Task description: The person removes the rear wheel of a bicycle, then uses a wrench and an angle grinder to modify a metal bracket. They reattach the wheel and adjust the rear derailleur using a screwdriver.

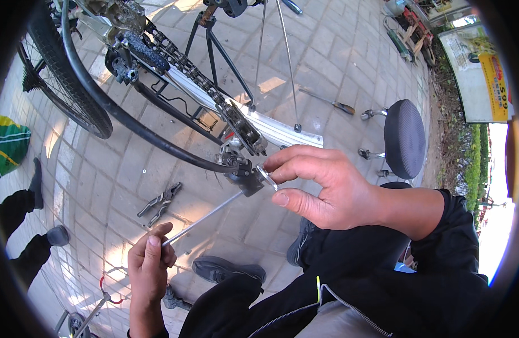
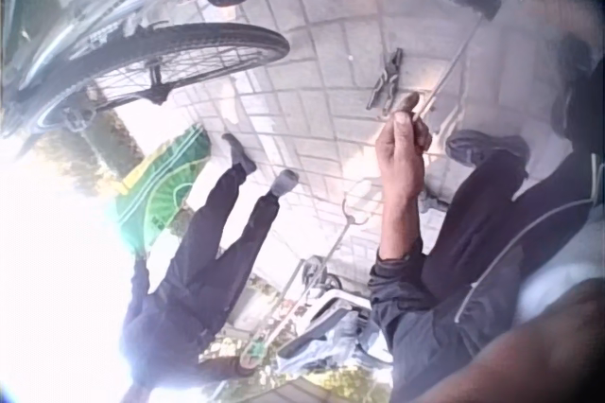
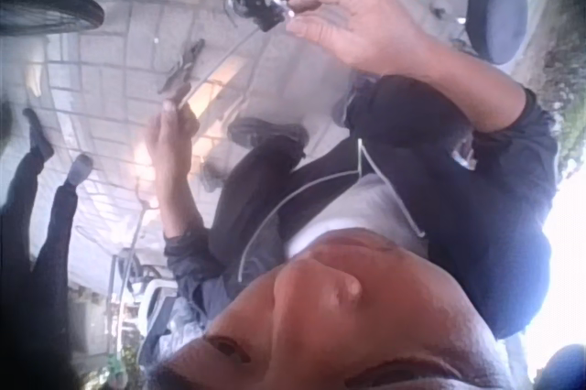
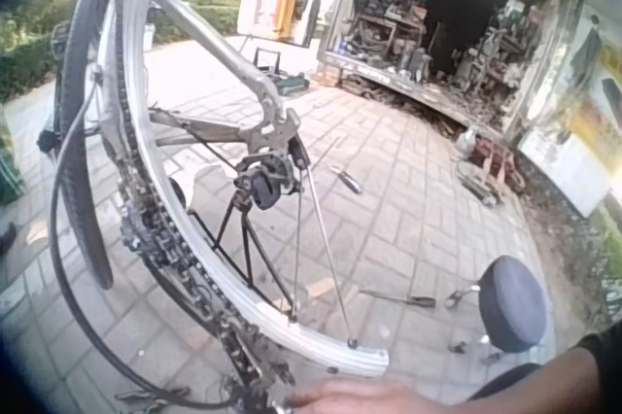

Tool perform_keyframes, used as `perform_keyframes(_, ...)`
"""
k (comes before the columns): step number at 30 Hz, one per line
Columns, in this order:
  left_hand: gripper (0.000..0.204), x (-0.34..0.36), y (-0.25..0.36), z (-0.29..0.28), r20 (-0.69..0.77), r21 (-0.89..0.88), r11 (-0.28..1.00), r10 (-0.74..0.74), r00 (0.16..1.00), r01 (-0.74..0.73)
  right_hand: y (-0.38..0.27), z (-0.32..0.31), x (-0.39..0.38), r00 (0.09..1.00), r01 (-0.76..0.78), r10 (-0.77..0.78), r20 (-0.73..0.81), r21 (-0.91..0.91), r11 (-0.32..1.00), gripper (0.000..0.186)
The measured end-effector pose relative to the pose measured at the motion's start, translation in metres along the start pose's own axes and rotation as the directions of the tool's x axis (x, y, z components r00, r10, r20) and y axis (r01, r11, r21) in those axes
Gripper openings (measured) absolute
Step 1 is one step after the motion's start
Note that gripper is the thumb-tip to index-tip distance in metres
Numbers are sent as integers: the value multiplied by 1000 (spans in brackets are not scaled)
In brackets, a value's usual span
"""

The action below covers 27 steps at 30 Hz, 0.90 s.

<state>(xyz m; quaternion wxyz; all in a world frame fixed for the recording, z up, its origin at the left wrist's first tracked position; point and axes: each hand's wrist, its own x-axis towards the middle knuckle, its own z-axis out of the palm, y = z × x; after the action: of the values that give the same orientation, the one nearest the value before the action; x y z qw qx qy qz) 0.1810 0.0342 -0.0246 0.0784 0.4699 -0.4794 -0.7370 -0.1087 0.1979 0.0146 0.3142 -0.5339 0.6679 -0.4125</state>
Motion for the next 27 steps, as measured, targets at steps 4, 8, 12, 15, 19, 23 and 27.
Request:
perform_keyframes(4,41,3,-14,-9,27,417,821,416,909,-389,3,-7,7,994,-90,90,60,1,996,23)
perform_keyframes(8,32,6,-16,-16,336,721,204,733,591,-662,-3,-7,15,956,-286,275,99,118,951,25)
perform_keyframes(12,46,4,-35,-20,124,636,408,784,609,-655,-8,-9,19,927,-368,348,138,170,914,28)
perform_keyframes(15,46,-4,-21,-8,-130,259,896,403,906,-362,-8,-7,17,931,-358,342,125,145,922,27)
perform_keyframes(19,47,-9,-10,0,-80,-106,993,50,996,-58,-9,-4,16,917,-394,378,128,141,908,26)
perform_keyframes(23,51,-14,6,8,82,-3,1000,15,997,-15,2,-3,12,945,-324,307,114,188,927,28)
perform_keyframes(27,47,-6,14,-17,304,176,984,-48,951,-7,19,-1,10,977,-210,201,67,177,962,30)
